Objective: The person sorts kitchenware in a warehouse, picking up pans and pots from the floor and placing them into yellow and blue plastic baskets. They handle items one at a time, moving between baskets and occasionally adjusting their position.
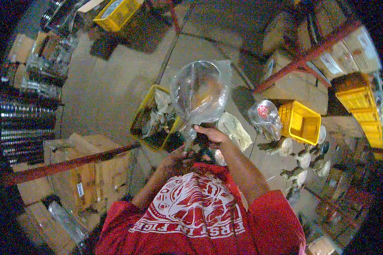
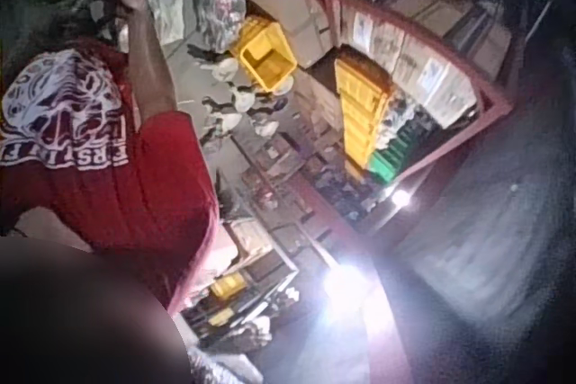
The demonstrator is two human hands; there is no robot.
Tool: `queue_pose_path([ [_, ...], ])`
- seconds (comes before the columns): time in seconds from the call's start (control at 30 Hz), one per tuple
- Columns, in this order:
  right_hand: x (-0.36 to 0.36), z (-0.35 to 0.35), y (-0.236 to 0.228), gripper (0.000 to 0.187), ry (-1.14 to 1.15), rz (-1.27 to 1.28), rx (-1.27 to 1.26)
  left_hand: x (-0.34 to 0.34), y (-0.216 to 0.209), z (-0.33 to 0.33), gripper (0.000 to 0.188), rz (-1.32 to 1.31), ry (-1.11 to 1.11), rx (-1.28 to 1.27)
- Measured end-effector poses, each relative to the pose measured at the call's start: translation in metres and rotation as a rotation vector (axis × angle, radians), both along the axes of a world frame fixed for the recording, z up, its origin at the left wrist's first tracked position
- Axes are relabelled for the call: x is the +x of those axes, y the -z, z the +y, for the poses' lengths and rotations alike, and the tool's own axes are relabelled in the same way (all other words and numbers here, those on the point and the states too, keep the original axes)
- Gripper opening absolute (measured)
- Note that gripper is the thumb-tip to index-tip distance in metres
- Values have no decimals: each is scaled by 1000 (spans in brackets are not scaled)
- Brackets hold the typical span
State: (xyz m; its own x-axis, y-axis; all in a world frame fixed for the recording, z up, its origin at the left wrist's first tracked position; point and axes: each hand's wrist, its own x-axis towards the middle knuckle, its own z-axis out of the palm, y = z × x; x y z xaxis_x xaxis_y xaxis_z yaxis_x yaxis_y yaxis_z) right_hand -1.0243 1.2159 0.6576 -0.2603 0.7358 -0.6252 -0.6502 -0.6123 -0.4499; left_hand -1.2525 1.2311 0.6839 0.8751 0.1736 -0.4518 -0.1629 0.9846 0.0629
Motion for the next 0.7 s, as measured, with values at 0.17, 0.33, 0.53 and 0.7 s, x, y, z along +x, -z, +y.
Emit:
queue_pose_path([
  [0.17, 11, -23, 0, 42, 59, -133, 66, 13, -6, 2, 46, -187, 69, -125],
  [0.33, 18, -49, 7, 37, 134, -43, 90, 22, -7, 2, 53, 192, 257, 296],
  [0.53, 23, -68, 48, 38, 76, -100, 129, 25, -7, -12, 53, 385, 324, 703],
  [0.7, 25, -70, 79, 42, 15, -144, 244, 22, -5, -17, 54, 403, 312, 724],
])
